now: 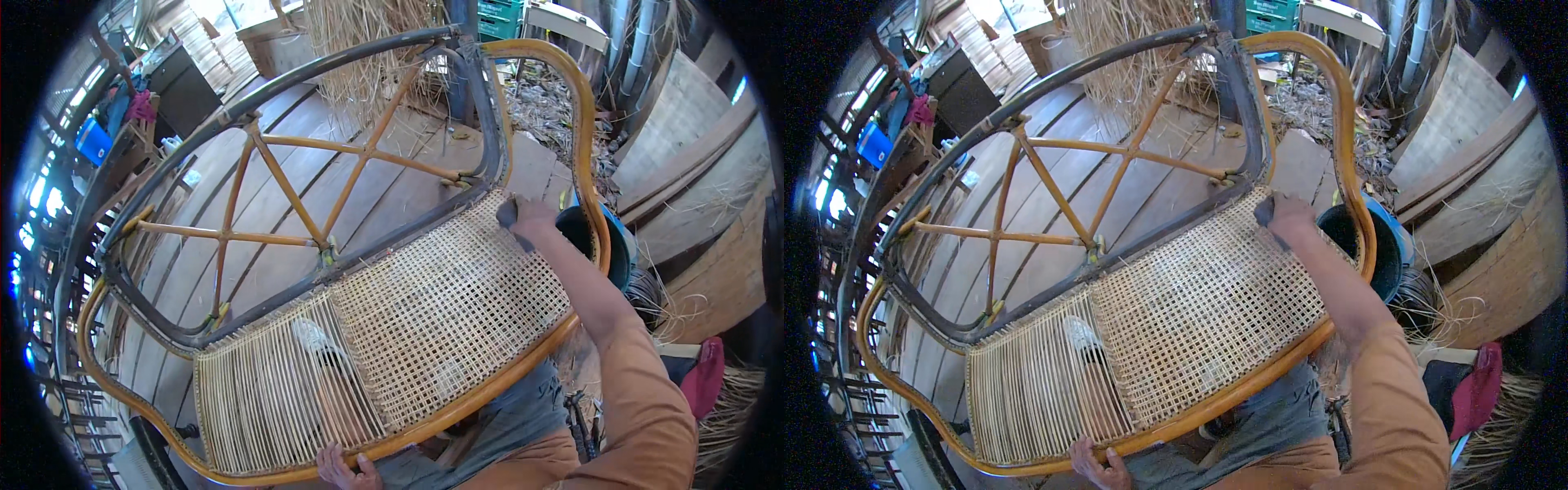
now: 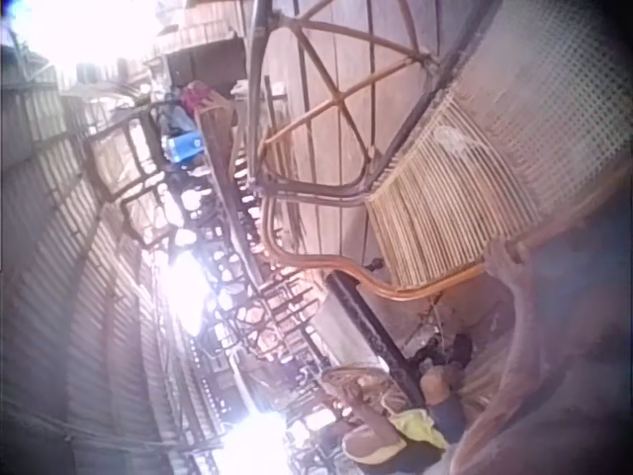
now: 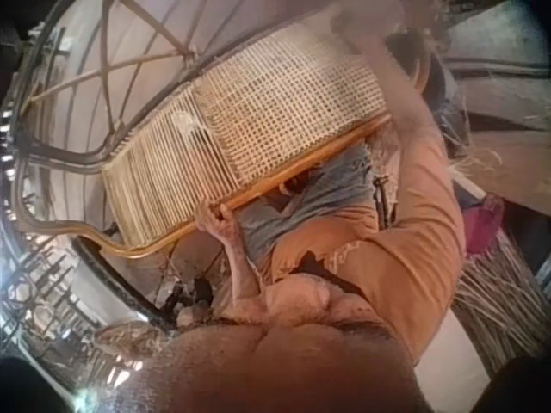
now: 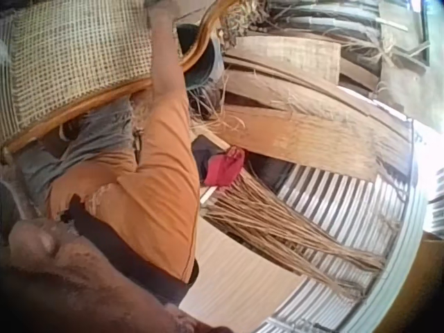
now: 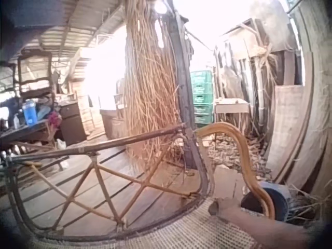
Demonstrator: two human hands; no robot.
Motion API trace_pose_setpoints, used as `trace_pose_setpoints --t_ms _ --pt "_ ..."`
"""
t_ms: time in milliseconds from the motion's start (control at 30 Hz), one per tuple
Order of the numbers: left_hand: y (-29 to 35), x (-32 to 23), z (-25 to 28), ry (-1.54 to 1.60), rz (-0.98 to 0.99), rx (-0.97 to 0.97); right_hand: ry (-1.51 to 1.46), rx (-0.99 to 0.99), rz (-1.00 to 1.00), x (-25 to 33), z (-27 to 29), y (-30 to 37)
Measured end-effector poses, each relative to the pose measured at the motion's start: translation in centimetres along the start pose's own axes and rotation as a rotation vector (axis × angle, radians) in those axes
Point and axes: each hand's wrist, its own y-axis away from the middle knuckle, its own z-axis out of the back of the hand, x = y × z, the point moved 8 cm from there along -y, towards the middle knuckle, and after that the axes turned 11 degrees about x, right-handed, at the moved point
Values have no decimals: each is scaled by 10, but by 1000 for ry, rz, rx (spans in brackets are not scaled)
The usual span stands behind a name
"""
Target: The person is repairing a piece of bamboo furniture, specifically hammering in small wooden strips or pins into a woven seat.
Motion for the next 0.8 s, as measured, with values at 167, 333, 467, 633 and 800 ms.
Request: trace_pose_setpoints --t_ms 167,333,467,633,800 --pt "4 -15 13 -38 9 -114 -466 216 483 136 -24 153" --pt "19 -12 5 5 -21 -117 -541 568 737 224 -15 286" --pt "26 -25 12 21 -15 -25 -987 277 566 121 21 261" --pt "45 -23 4 45 -23 87 -1454 -165 166 -144 9 244" --pt "42 -31 -4 -2 -74 192 -862 -177 -494 -300 -65 278"
